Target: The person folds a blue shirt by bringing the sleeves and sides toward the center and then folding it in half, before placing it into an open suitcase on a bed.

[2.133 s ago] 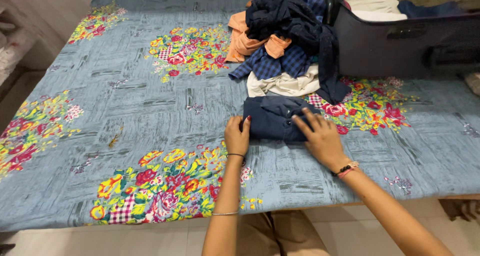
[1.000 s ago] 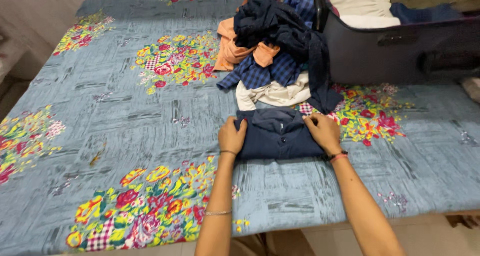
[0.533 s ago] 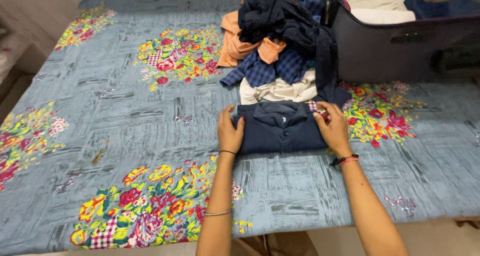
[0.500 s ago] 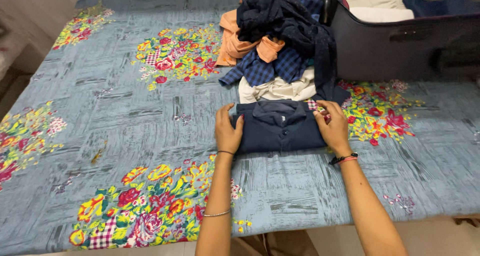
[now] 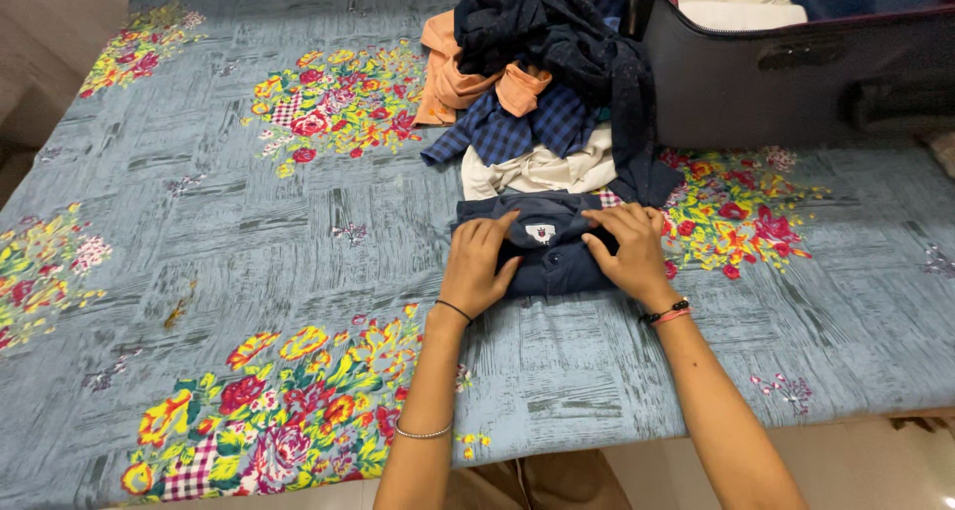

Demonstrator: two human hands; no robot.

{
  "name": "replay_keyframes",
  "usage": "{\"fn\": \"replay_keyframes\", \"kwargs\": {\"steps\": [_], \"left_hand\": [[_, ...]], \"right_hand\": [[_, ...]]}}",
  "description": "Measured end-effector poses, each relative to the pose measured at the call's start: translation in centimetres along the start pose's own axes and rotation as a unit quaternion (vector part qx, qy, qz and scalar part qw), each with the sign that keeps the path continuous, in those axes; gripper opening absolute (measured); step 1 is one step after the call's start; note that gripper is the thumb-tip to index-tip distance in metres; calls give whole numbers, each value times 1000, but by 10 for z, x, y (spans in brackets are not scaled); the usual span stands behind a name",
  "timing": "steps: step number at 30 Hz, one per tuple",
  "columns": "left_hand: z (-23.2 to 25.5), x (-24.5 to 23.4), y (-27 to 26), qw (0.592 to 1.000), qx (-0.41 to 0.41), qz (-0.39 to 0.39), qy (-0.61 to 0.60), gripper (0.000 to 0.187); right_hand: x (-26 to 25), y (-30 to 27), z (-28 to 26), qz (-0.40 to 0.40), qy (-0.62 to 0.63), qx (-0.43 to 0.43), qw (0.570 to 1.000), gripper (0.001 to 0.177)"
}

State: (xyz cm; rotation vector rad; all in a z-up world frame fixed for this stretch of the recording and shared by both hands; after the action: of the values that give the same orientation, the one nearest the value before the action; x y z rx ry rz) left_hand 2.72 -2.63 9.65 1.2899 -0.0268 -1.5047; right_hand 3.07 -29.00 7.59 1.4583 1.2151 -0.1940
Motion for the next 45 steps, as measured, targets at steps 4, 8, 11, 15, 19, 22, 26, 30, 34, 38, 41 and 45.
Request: {"fn": "replay_keyframes", "kwargs": {"steps": [4,8,11,15,19,22,26,30,34,38,41,45], "left_hand": [[2,7,-2,1000,10,3,28,34],[9,0,-1,997,58,50,2,19],[12,-1,-1,997,62,8,-53,21],[8,12,-3,1000,23,-5,1,16],[8,16,-5,1000,18,-11,-9,14],[10,17,-4,999,18,-26,20,23],[10,17,-4,998,19,-28,46,25],[9,19,-5,999,18,-17,45,27],[8,18,-5,999,9,-16,27,31],[11,11,-3,1000,9,-16,-5,28],[13,9,-2,1000,9,-11,-8,24],[6,15,-5,1000,-14,0,4,16]], "right_hand": [[-5,2,-11,-17,-21,8,1000,31],[-4,2,-20,-38,-16,1,999,17],[-7,2,-20,-38,8,-61,997,19],[-12,-1,-10,-120,119,-39,985,9],[-1,-2,-8,-124,119,0,985,10],[3,-2,-13,-133,79,-8,988,25],[4,0,-26,-86,25,-91,992,33],[5,2,-30,-108,33,-88,990,26],[6,1,-35,-103,2,-89,991,24],[10,1,-45,-86,-27,-89,992,25],[10,3,-49,-79,-12,-78,994,23],[13,1,-52,-69,-11,-53,996,20]]}}
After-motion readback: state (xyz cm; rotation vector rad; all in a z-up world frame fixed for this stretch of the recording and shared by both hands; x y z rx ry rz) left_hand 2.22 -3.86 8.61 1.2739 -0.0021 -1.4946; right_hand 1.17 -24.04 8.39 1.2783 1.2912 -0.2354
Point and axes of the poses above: each hand's wrist, its own y-axis towards the middle knuckle, its own x-axis out of the palm, z = x × y, the point moved 1 cm from there along y, towards the middle knuckle, and after that the axes turned 2 degrees about -z, right-handed, at the moved point
